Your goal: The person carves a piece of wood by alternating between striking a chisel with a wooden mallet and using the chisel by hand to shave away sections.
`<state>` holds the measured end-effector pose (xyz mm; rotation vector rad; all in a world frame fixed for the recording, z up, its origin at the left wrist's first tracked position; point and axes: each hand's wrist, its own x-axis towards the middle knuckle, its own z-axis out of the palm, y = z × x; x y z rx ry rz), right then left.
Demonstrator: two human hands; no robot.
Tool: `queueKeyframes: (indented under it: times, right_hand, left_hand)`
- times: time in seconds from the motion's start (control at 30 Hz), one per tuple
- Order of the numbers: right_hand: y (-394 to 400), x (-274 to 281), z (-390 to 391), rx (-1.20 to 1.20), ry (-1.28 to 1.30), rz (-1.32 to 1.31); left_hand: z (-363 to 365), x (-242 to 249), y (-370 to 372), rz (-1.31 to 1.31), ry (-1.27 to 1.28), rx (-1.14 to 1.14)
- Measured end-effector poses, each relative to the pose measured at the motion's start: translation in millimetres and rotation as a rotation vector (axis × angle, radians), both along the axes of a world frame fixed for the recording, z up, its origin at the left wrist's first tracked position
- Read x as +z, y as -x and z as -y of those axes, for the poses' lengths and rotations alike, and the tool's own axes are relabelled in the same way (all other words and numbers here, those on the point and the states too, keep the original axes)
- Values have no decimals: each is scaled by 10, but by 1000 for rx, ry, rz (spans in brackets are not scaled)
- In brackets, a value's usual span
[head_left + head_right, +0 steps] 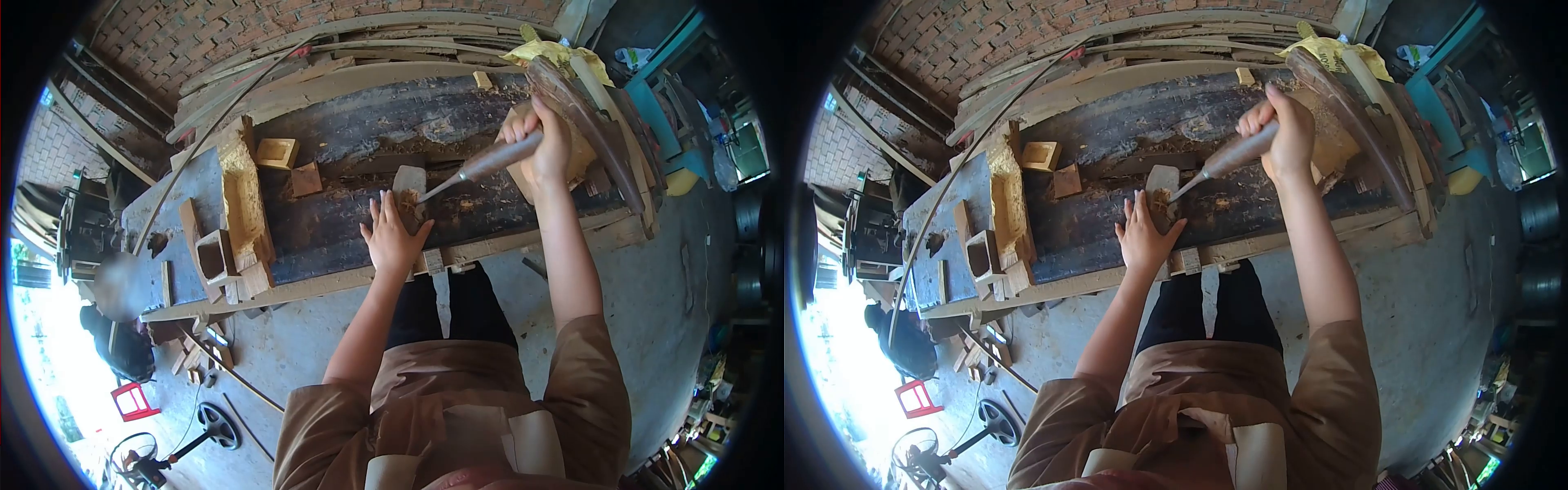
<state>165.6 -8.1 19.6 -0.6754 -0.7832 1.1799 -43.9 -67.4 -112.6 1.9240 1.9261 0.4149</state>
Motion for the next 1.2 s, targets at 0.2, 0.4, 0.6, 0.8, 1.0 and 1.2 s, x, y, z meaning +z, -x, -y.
queueKeyframes:
  times: [0.2, 0.4, 0.6, 0.8, 1.0, 1.2]
  right_hand:
    - [86, 76, 256, -150, 0, 54]
    - [141, 123, 322, -182, -4, 38]
    - [175, 118, 311, -175, 10, 57]
    - [297, 91, 337, -311, -105, 218]
    - [402, 118, 380, -313, -210, 365]
    - [625, 171, 421, -305, -166, 531]
  left_hand:
    - [2, 23, -6, -19, 7, -12]
    - [-4, 4, -4, 3, -2, -9]
    - [-3, -18, -4, -8, -20, -13]
    - [-9, -26, -4, -11, -15, -9]
    - [-12, 3, 1, 13, 4, -15]
    - [13, 152, -27, 87, -95, -13]
